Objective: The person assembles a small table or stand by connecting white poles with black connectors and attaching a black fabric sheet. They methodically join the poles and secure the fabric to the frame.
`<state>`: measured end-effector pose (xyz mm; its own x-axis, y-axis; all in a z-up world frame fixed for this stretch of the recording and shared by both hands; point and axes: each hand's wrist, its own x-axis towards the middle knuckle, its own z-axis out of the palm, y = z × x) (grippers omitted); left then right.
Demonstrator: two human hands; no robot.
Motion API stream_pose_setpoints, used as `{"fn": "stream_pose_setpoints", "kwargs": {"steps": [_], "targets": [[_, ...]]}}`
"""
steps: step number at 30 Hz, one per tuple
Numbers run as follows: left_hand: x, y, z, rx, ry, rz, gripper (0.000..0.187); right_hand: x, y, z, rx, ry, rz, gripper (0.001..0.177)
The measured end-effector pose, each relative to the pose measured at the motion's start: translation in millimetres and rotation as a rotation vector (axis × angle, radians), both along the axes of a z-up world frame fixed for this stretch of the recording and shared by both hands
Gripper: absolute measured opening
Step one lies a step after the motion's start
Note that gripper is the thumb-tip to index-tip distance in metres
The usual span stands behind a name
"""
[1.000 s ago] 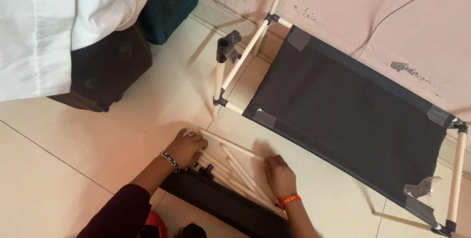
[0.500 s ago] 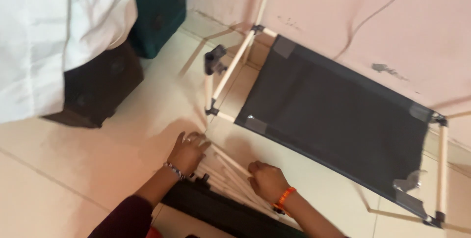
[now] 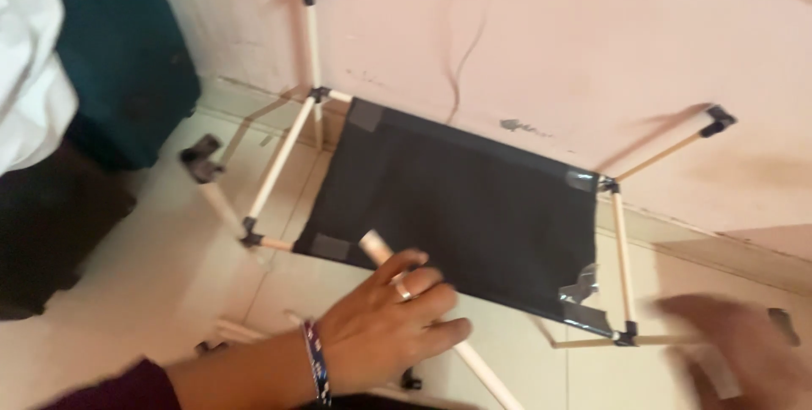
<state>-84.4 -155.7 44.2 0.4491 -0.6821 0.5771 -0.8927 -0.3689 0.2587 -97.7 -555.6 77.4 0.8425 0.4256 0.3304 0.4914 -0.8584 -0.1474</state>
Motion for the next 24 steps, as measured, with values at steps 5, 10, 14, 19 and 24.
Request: {"fn": "stream_pose_setpoints", "kwargs": {"steps": [5,10,14,19,24], "targets": [[65,-87,45,0.125,-0.455,-0.03,0.023,4,-84,-8,0.28,-0.223,-0.455,0.04],[117,-188,32,-0.014,-0.375,0.102,0.02,18,-87,-54,1.1,0.046,-0.38,0.03],[135,-235,5,-0.124,-0.119,0.255,0.028,22,-84,-74,1.339,-0.041,-0.372,0.017],[145,-283,-13,-0.304,0.324,0.158,0.044,29,-82,-81,1.497,-0.075,-0.309,0.021],[171,-335,-23,-0.669,0.896,-0.066,0.036,28,-79,-90,1.546,-0.124,-0.36,0.026]]}}
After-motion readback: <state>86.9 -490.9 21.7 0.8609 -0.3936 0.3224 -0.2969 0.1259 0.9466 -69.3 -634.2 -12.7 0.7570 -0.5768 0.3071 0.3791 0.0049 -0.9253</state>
